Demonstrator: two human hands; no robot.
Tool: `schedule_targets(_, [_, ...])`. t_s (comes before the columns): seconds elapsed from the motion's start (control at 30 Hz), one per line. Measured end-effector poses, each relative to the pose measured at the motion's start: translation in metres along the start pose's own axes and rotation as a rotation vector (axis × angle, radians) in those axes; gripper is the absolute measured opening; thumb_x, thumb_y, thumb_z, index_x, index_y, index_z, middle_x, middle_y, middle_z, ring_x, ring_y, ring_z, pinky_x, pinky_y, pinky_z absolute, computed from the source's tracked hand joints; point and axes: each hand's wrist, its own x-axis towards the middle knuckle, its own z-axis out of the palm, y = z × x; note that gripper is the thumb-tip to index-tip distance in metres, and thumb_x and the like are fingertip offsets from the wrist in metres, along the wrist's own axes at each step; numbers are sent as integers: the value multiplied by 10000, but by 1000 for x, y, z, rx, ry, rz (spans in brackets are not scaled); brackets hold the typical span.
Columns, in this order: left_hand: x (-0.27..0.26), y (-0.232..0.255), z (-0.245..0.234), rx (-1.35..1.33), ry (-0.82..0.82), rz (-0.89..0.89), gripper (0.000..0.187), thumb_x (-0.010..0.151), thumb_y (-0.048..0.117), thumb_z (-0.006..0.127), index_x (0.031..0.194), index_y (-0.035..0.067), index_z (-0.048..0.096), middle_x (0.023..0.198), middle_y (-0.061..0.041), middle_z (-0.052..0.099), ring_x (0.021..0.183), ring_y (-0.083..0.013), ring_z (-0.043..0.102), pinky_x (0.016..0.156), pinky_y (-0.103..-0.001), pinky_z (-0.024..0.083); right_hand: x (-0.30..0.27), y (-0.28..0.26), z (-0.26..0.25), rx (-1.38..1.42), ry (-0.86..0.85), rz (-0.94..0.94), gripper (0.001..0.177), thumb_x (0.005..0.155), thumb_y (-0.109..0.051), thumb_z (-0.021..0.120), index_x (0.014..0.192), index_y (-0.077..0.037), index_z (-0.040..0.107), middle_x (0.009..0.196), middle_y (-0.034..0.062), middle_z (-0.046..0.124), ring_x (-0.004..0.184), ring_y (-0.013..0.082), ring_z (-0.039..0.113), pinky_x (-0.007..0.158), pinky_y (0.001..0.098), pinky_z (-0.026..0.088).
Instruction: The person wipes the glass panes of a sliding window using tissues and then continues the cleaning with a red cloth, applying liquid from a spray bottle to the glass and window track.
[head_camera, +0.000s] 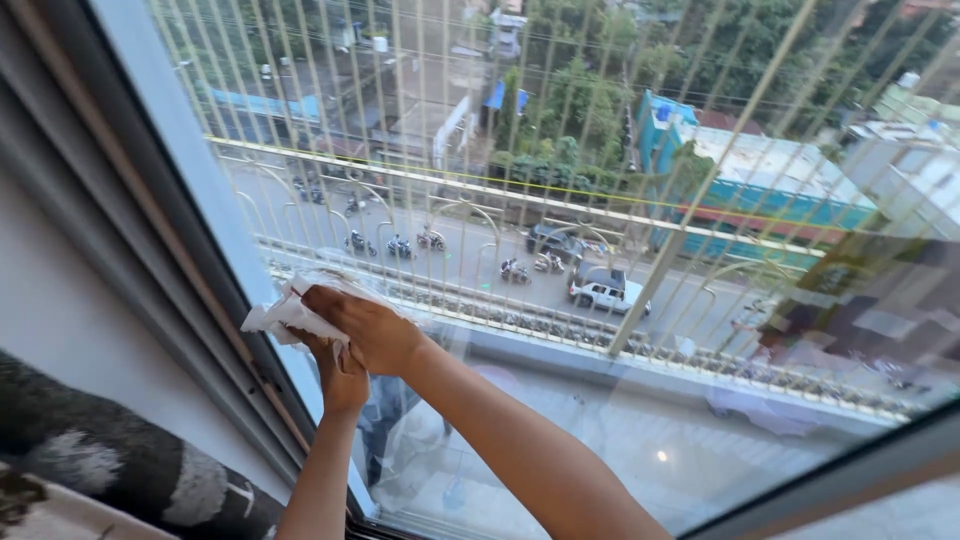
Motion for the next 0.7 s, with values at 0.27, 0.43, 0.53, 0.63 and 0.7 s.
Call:
schedule_targets(0.27, [-52,10,67,-27,107,279,791,1111,426,381,1610,-51,-6,1655,-415,-151,1560,-563,-146,1267,-623,-21,-73,-3,-62,-365,-108,11,791,880,-182,600,1627,-190,342,1699,1,345,1584,169,321,1313,342,284])
schedule_targets(0.43, [-83,54,114,168,122,441,428,1102,365,352,1422,94,437,1704,-387,-72,1598,-578,-140,1307,-661,-23,-121,-20,-140,-311,-114,43,791,882,-200,604,1622,-167,326,1681,22,337,1546,214,332,1292,401,256])
schedule_targets(0.53, [-96,116,134,129,76,419,507,1097,371,334,1469,37,420,1646,-453,-64,1542,-633,-115,1259,-689,-6,-152,-34,-188,-277,-200,203,836,829,-197,582,1633,-163,351,1676,-1,382,1520,179,393,1294,389,283])
schedule_targets(0.63, [-105,182,146,55,80,493,665,1087,385,324,1558,-84,303,1626,-458,12,1531,-650,-32,1240,-728,-33,-187,-42,-224,-548,-144,154,731,874,-255,570,1583,-193,401,1646,-5,399,1473,188,432,1253,407,291])
schedule_targets(0.7, [-113,218,157,-1,78,562,658,1117,348,369,1561,-125,256,1645,-453,74,1541,-677,-5,1277,-724,-25,-214,-44,-244,-630,-23,139,614,980,-312,542,1569,-156,467,1638,19,438,1454,214,480,1222,386,315])
